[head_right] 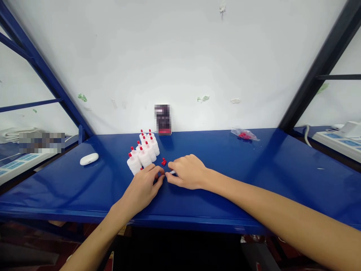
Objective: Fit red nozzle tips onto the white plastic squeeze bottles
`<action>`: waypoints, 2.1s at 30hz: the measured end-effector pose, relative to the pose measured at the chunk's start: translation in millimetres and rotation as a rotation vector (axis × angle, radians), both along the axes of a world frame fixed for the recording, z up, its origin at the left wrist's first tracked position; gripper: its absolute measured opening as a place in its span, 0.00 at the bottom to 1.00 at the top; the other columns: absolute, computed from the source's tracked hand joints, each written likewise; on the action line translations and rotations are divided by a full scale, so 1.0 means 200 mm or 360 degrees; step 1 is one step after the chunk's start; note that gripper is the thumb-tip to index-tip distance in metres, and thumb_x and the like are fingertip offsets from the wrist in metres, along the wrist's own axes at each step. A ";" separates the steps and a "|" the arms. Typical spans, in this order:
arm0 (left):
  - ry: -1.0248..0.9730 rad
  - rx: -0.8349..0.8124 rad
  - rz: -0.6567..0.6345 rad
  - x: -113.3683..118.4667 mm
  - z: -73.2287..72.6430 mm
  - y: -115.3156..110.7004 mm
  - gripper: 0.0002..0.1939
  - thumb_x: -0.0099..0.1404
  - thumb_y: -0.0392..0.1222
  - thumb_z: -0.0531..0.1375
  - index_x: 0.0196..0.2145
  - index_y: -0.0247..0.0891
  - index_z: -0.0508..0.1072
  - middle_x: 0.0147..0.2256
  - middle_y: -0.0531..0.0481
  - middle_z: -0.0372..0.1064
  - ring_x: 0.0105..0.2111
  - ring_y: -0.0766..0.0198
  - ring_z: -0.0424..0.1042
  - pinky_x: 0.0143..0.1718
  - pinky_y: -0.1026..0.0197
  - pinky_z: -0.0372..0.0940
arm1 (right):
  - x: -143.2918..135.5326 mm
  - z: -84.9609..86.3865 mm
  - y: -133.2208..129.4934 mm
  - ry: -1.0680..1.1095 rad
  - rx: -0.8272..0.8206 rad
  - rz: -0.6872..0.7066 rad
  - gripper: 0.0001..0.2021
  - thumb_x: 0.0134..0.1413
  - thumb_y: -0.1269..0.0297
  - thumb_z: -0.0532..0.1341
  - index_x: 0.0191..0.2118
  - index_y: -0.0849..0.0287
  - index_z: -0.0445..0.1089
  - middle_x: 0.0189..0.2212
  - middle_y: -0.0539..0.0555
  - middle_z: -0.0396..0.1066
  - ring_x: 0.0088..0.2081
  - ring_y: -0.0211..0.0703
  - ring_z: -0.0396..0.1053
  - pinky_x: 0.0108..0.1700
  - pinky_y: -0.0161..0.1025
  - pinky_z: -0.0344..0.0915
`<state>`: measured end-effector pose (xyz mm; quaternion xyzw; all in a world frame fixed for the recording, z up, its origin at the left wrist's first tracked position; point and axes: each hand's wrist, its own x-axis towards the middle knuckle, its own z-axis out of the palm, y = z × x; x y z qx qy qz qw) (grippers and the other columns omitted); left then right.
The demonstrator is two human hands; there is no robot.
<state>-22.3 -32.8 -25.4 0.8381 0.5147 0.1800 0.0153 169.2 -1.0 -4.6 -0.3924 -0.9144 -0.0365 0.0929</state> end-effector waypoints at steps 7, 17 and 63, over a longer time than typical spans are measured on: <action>-0.0173 -0.0035 -0.0262 0.01 -0.01 -0.01 0.04 0.65 0.34 0.57 0.37 0.37 0.72 0.34 0.50 0.70 0.33 0.62 0.71 0.35 0.62 0.63 | 0.01 0.02 -0.02 -0.0032 0.0009 0.0036 0.15 0.56 0.51 0.57 0.31 0.59 0.69 0.29 0.54 0.75 0.28 0.44 0.69 0.28 0.39 0.43; -0.0362 0.0288 -0.0572 0.02 -0.03 -0.01 0.12 0.62 0.28 0.57 0.43 0.37 0.71 0.34 0.50 0.72 0.32 0.63 0.71 0.34 0.63 0.64 | 0.00 0.03 -0.03 -0.0051 -0.0059 0.0123 0.17 0.60 0.53 0.52 0.32 0.60 0.69 0.28 0.55 0.75 0.27 0.43 0.69 0.28 0.39 0.43; -0.0374 0.0768 0.0010 -0.21 0.05 0.08 0.07 0.65 0.40 0.58 0.38 0.37 0.76 0.22 0.55 0.67 0.21 0.68 0.65 0.26 0.66 0.58 | 0.00 -0.04 0.00 0.0429 -0.0119 0.0070 0.11 0.59 0.66 0.52 0.37 0.58 0.72 0.24 0.49 0.73 0.25 0.38 0.65 0.31 0.35 0.50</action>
